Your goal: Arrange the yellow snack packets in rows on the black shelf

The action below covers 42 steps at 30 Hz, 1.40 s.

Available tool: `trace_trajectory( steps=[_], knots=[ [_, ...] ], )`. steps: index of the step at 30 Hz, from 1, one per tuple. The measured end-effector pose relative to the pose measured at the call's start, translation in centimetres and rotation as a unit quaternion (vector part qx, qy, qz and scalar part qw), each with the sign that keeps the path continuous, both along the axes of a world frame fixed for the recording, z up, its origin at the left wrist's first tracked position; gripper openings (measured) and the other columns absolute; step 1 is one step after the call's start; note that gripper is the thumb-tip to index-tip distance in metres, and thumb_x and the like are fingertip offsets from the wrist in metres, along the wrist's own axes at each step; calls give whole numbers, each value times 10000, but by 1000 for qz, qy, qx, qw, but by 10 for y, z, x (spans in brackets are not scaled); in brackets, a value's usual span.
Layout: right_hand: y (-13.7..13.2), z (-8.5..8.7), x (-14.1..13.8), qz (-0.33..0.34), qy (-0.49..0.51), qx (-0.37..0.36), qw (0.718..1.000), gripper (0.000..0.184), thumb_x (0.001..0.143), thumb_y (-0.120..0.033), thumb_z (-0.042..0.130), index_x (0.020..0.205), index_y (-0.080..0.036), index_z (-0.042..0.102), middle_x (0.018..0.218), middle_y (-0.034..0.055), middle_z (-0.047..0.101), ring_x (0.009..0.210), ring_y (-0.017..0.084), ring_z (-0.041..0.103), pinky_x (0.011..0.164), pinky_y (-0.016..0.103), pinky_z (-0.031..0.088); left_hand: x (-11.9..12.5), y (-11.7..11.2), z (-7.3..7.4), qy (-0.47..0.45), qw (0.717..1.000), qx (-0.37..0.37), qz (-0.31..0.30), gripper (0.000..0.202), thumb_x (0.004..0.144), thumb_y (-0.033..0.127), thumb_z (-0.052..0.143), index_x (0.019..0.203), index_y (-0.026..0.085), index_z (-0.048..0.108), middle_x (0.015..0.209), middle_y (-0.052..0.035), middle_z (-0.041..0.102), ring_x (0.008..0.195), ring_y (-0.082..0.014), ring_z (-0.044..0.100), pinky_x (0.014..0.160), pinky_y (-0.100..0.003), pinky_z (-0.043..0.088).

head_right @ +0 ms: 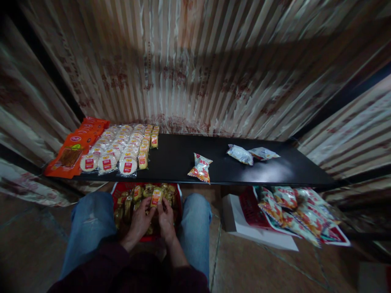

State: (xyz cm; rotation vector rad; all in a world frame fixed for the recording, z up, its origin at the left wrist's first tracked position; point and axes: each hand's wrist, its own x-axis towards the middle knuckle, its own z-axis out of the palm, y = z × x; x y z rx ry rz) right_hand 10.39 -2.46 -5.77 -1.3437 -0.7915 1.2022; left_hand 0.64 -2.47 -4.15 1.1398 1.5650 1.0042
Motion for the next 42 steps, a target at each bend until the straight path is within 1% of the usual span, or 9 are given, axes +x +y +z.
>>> trace_trajectory(
  steps=[3,6,12,17,21,24,30,37,42],
  knots=[
    [0,-3,1,0,19,-17,1000,467,696,-470,662,1092,-223,658,1115,64,673,1045,234,609,949,375,449,-1,0,-6,-3,1000,-6,-4,351,724,188,585,1075,181,574,1105,-111,639,1046,-224,585,931,-389,439],
    [1,-6,1,4,9,-14,1000,487,715,-457,652,1138,-216,631,1156,65,656,1095,229,582,995,387,409,-1,-1,-7,10,1000,8,-11,368,740,181,565,1107,159,570,1155,-130,619,1092,-235,560,971,-412,411],
    [-1,-4,-1,-6,-28,-21,999,473,708,-470,653,1097,-201,658,1152,67,660,1103,238,577,988,384,415,-5,-4,3,1,1000,18,2,372,723,128,562,1086,201,603,1205,-91,607,1166,-233,513,1056,-409,331],
    [-1,-2,-1,-1,-53,-5,999,452,743,-467,616,1115,-211,644,1167,56,652,1106,227,573,1005,383,399,-8,-6,9,-23,999,34,-16,399,735,105,537,1120,196,590,1206,-86,597,1128,-214,532,1028,-387,367],
    [0,3,-3,-14,-64,18,998,434,763,-463,591,1110,-207,639,1171,51,647,1118,220,562,999,371,402,-10,-7,13,-64,997,29,-15,379,743,139,559,1116,203,589,1170,-74,607,1000,-188,581,946,-348,436],
    [0,9,-3,-16,-67,42,997,434,784,-457,571,1132,-203,623,1195,53,633,1128,212,553,1001,364,399,-12,-6,14,-83,996,31,-28,376,754,167,567,1128,203,583,1153,-71,612,973,-176,588,914,-322,451],
    [0,22,-2,-18,-88,57,994,441,816,-456,537,1164,-194,603,1216,65,619,1147,209,539,1022,370,379,-12,-4,15,-91,994,47,-47,384,771,196,551,1154,187,579,1173,-86,600,1004,-184,585,931,-328,444],
    [4,30,0,10,-93,58,994,479,810,-452,561,1232,-224,567,1301,59,561,1219,226,491,1051,385,355,-6,1,26,-84,993,83,-2,339,770,205,552,1103,217,613,1174,-69,613,1089,-199,561,977,-346,420],
    [11,33,0,21,-96,85,991,483,815,-422,572,1262,-240,545,1326,44,539,1244,221,471,1063,369,341,-7,10,33,-90,991,98,5,350,781,190,522,1120,217,605,1197,-59,607,1122,-192,544,1012,-336,387]
  ],
)
